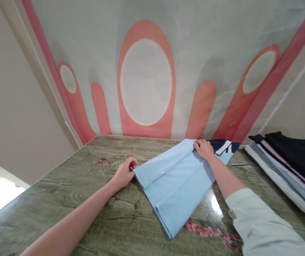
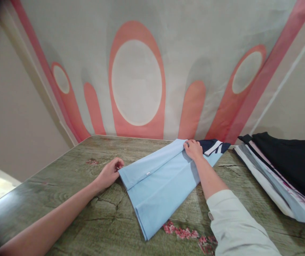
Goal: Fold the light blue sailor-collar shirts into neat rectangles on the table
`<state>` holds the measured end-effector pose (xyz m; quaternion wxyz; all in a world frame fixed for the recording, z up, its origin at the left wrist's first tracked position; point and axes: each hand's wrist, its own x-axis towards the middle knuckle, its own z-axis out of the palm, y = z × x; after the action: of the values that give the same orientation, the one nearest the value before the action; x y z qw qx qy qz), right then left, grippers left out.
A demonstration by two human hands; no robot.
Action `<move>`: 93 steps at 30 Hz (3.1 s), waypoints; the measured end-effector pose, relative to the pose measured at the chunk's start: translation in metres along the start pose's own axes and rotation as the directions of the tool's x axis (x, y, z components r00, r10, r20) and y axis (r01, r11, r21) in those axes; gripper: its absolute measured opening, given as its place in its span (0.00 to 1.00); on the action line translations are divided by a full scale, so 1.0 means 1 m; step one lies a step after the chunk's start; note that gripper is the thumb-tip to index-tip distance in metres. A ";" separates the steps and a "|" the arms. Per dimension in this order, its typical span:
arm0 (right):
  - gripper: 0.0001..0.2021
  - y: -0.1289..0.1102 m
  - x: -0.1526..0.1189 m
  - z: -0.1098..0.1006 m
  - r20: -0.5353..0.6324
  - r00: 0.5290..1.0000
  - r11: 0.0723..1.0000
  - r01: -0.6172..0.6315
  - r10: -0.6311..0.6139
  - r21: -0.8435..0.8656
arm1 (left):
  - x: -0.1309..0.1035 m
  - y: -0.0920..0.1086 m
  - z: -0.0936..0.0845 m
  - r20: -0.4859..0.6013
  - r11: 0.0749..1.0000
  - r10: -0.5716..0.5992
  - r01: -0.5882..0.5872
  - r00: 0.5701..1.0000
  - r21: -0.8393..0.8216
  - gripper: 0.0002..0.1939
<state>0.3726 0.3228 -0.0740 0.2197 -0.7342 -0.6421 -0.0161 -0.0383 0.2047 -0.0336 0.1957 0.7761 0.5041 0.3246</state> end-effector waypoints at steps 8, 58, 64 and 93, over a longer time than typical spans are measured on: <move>0.19 -0.004 -0.004 -0.002 -0.028 0.999 0.999 0.023 -0.023 -0.023 | -0.002 0.006 -0.007 -0.009 0.955 0.144 -0.137 0.990 0.265 0.15; 0.16 -0.007 -0.006 -0.001 -0.008 0.995 0.994 0.103 -0.104 -0.034 | -0.038 0.096 0.002 0.404 0.621 0.217 -0.445 0.889 0.645 0.02; 0.16 -0.006 -0.006 0.000 -0.012 0.994 0.994 0.108 -0.109 -0.029 | -0.038 0.109 -0.003 0.346 0.625 0.179 -0.378 0.921 0.683 0.07; 0.16 -0.003 -0.005 0.004 -0.025 0.993 0.993 0.118 -0.119 -0.028 | -0.018 0.032 0.004 0.159 0.942 0.153 -0.193 0.975 0.274 0.29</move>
<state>0.3676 0.3201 -0.0781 0.2174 -0.6974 -0.6813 -0.0474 -0.0198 0.1755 -0.0216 0.0853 0.8578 0.4612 0.2105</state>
